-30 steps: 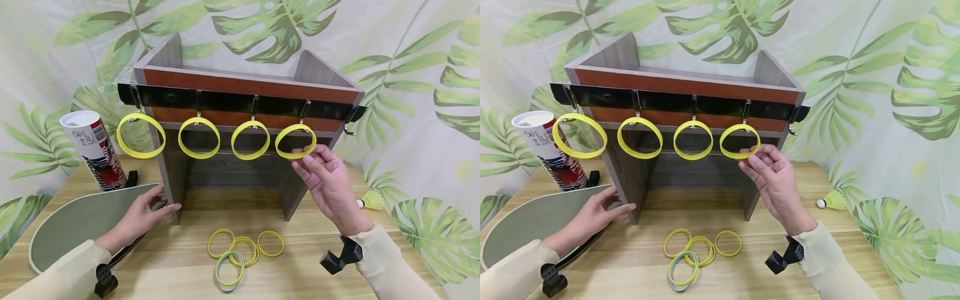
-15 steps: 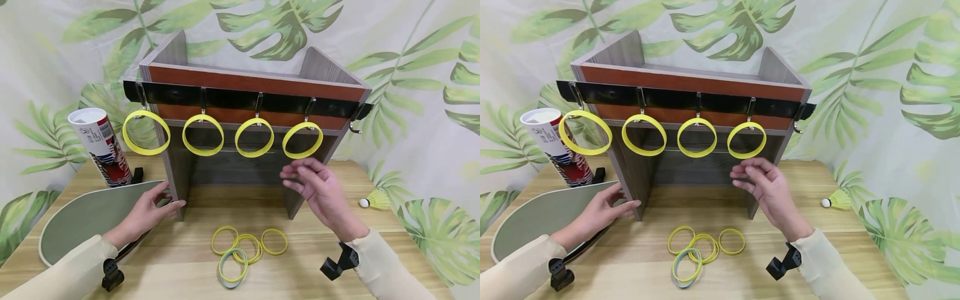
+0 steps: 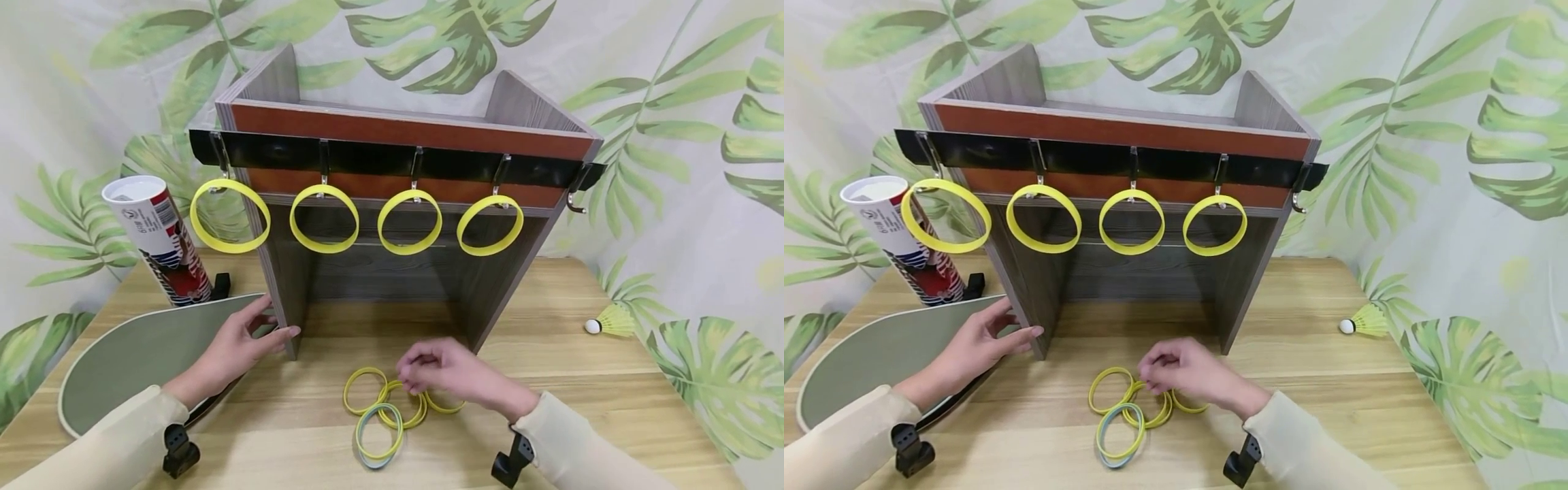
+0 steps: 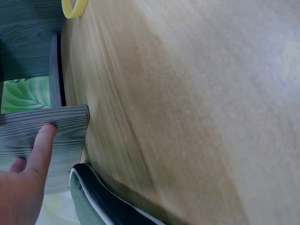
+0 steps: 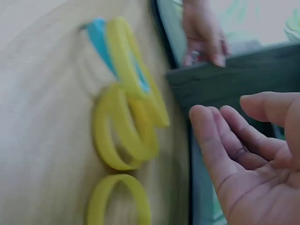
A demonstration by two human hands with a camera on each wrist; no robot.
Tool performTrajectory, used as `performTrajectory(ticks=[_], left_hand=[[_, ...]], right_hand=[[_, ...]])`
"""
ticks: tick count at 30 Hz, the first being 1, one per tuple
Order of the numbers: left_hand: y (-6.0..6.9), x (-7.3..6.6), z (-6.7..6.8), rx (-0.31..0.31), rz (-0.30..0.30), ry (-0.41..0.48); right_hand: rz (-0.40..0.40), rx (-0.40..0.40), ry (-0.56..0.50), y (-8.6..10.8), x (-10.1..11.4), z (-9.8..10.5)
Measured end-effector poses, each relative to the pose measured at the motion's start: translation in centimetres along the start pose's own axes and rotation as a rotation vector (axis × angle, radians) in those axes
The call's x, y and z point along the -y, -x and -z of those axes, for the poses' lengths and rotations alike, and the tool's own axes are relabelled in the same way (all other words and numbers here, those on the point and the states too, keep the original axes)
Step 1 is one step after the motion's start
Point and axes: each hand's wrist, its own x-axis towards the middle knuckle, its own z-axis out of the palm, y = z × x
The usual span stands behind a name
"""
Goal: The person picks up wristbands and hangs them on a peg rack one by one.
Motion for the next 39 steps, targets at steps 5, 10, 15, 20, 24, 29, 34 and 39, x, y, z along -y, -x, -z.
performTrajectory(ticks=[5, 10, 15, 20, 24, 29, 34, 39], left_hand=[[-0.1, 0.0, 0.0, -0.002, 0.004, 0.001], [0.0, 0.1, 0.1, -0.001, 0.016, 0.011], [0.1, 0.1, 0.2, -0.005, 0.019, 0.014], [0.1, 0.0, 0.1, -0.01, 0.012, 0.012], [0.0, -0.2, 0.0, -0.007, 0.012, 0.015], [0.0, -0.1, 0.0, -0.006, 0.009, 0.016], [-0.1, -0.1, -0.1, -0.005, 0.004, 0.029], [-0.1, 0.0, -0.1, -0.005, 0.002, 0.029]], right_hand=[[0.028, 0.051, 0.111, -0.5, -0.5, -1.2], [0.08, 0.077, 0.277, -0.7, -0.6, -1.8], [0.079, 0.101, 0.385, -1.0, -0.7, -2.6], [0.037, 0.115, 0.433, -1.3, -0.8, -3.2], [0.031, 0.121, 0.479, -1.4, -0.7, -3.2], [0.031, 0.124, 0.497, -1.3, -0.6, -3.1], [0.015, 0.106, 0.463, -1.4, -0.5, -3.1], [0.017, 0.093, 0.43, -1.4, -0.5, -3.0]])
